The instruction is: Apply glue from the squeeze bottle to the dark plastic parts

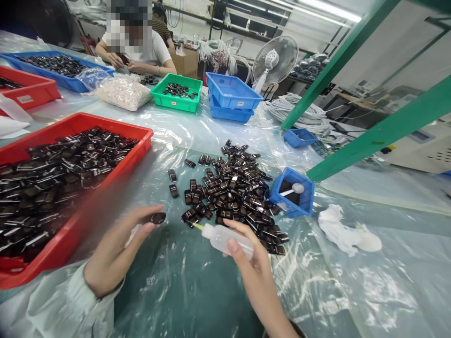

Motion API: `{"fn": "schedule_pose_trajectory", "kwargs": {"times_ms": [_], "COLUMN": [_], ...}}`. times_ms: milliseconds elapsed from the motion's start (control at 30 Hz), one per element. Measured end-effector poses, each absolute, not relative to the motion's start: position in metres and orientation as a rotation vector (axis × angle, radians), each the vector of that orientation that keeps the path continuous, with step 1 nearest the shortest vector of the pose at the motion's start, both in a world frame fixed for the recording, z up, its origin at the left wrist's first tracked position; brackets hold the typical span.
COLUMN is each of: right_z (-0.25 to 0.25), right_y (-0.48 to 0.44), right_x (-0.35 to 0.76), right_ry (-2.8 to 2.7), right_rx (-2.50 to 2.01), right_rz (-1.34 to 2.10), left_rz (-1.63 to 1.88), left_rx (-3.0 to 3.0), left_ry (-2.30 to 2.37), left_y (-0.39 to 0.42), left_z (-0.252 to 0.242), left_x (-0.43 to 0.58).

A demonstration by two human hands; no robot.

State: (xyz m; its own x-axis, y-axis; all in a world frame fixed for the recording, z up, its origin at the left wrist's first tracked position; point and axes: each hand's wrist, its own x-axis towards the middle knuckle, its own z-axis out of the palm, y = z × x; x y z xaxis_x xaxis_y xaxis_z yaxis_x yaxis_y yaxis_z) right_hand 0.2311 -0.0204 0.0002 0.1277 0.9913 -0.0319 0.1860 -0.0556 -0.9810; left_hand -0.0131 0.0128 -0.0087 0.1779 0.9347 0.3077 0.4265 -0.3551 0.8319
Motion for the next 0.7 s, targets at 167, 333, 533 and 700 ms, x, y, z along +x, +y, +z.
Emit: {"fn": "schedule_pose_trajectory", "kwargs": {"times_ms": [167,333,533,700], "right_z": [-0.011,-0.027,-0.027,-0.021], "right_y": [-0.012,-0.010,-0.024,-0.031], "right_x": [0.227,0.220,0.213,0.190], "right_ry": [-1.294,-1.366,-1.612,-2.204], "right_rx": [-1.451,-1.410,-1.413,-1.067], "right_rz": [1.090,1.069,0.343,0.328], "left_rz": [1.106,1.043,1.099,1.130], "left_rx": [1.716,1.436,1.278,1.327], "left_ry": [1.289,1.210,1.145,1.165], "left_y": [0.018,0.020,0.024,0.024], "left_z": [-0.006,-0.009,-0.011,-0.013], "left_x": [-0.014,-0.011,-0.008,-0.008]}}
